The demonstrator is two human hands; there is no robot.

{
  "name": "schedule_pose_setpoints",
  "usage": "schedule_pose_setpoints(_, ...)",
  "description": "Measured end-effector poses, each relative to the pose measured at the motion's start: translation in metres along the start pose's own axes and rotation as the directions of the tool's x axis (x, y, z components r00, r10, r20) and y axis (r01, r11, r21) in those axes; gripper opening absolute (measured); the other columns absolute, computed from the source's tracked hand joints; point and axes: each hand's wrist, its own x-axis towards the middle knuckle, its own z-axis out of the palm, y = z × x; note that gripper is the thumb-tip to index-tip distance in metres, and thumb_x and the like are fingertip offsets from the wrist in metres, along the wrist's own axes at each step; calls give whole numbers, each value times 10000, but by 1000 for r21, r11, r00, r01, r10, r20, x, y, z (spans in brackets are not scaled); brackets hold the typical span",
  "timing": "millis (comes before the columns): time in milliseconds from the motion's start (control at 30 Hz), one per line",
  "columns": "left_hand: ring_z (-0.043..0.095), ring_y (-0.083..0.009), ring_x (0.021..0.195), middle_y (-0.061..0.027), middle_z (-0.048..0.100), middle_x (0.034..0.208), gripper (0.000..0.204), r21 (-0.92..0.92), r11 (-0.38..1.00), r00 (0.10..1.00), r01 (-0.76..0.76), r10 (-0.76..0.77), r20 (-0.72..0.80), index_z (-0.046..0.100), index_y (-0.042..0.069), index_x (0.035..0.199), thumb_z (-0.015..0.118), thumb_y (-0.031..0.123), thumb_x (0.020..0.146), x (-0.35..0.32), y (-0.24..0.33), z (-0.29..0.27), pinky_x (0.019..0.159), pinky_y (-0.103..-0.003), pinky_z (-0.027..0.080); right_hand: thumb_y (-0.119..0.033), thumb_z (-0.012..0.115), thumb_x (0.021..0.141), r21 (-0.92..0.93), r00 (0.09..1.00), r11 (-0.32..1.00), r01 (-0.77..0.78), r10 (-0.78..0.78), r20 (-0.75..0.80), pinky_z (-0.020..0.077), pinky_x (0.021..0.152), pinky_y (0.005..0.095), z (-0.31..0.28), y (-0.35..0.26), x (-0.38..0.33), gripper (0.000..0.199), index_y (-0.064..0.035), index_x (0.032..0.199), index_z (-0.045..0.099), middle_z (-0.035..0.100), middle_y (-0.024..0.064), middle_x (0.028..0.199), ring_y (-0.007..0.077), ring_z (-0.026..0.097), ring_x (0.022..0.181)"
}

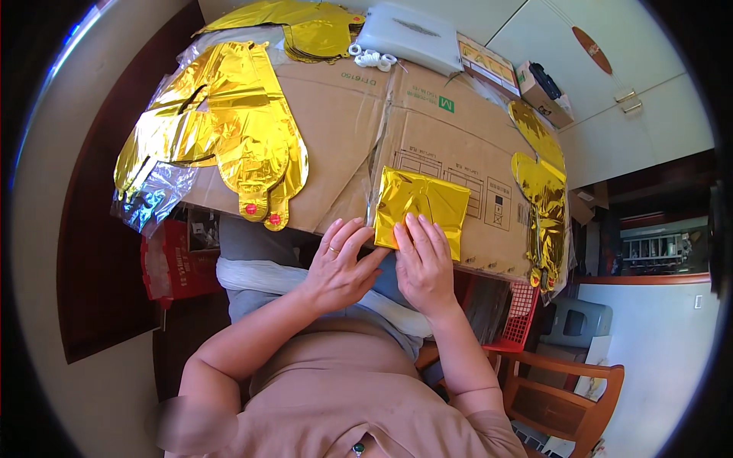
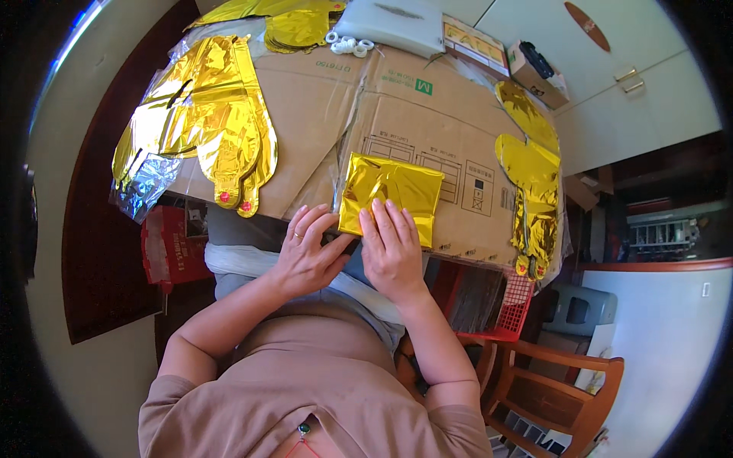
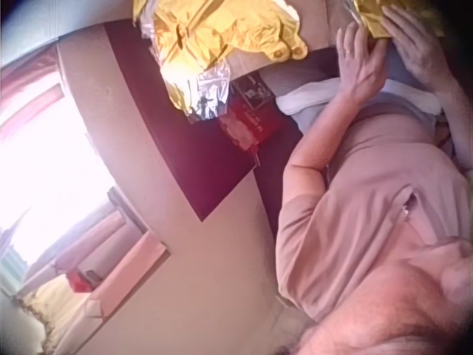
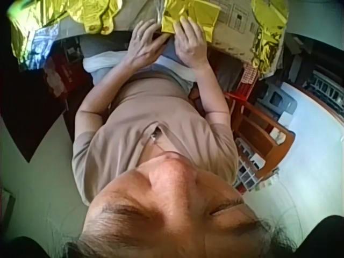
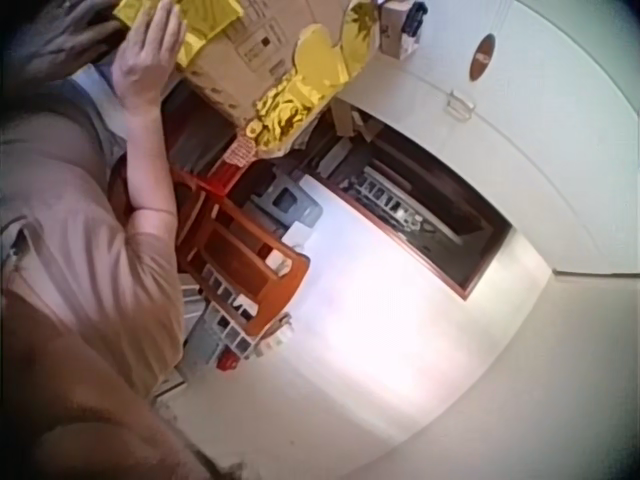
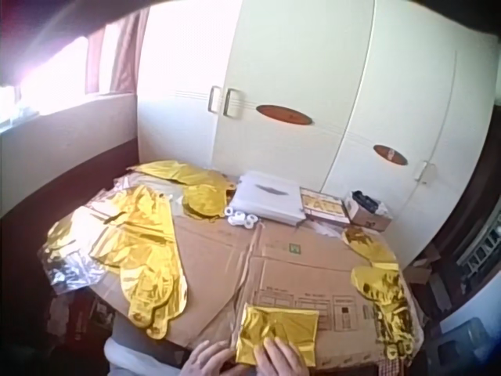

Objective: Folding gold foil balloons and inserting them into retail packaging sleeves.

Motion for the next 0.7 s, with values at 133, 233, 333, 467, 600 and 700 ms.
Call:
schedule_pose_setpoints(133, 431, -319, 1362, -108, 470, 1364, 538, 9, 1000, 1000, -8, 8, -13, 678, 206, 1256, 824, 263, 741, -4, 0, 4, 1191, -523, 305, -126, 634, 885, 3, 1000, 1000, -2, 2, 23, 397, 1133, 530, -1, -2, 1, 498, -27, 1373, 611, 576, 199, 1415, 375, 537, 1310)
schedule_pose_setpoints(233, 442, -321, 1353, -114, 486, 1351, 578, 7, 1000, 1000, -7, 7, 18, 658, 199, 1290, 824, 264, 741, -5, 0, 2, 1191, -530, 303, -133, 638, 885, -13, 1000, 1000, 8, -8, 25, 396, 1134, 530, 1, -2, 0, 502, -26, 1374, 611, 577, 196, 1414, 376, 535, 1310)
schedule_pose_setpoints(333, 474, -331, 1323, -122, 525, 1314, 558, -16, 1000, 999, -4, 4, 44, 640, 165, 1276, 821, 279, 760, -2, -1, -6, 1181, -536, 312, -131, 647, 879, -21, 1000, 1000, 12, -11, 24, 396, 1133, 530, 1, -1, -1, 503, -27, 1370, 615, 579, 194, 1413, 377, 536, 1309)
schedule_pose_setpoints(467, 504, -364, 1288, -156, 553, 1282, 487, -141, 990, 996, -26, 14, -85, 614, 100, 1231, 797, 239, 802, 3, -5, -14, 1164, -566, 320, -115, 665, 869, -24, 1000, 1000, 12, -11, 26, 398, 1130, 532, 2, 0, -3, 510, -29, 1368, 611, 572, 191, 1422, 378, 534, 1311)
schedule_pose_setpoints(600, 435, -417, 1384, -211, 510, 1411, 565, -173, 985, 999, 24, -31, -32, 543, 41, 1365, 729, 270, 883, 57, 2, -24, 1190, -568, 281, -122, 680, 871, 20, 1000, 1000, -2, 2, 5, 401, 1122, 543, 1, -2, 0, 513, -33, 1370, 599, 556, 189, 1442, 385, 530, 1317)
schedule_pose_setpoints(700, 249, -435, 1533, -257, 342, 1610, 772, -123, 992, 993, -9, 23, 113, 369, -17, 1554, 606, 429, 970, 83, 1, -10, 1240, -545, 197, -143, 683, 880, 64, 997, 998, -1, 5, -73, 399, 1118, 555, 12, 2, -4, 481, -27, 1342, 614, 552, 193, 1448, 394, 520, 1327)
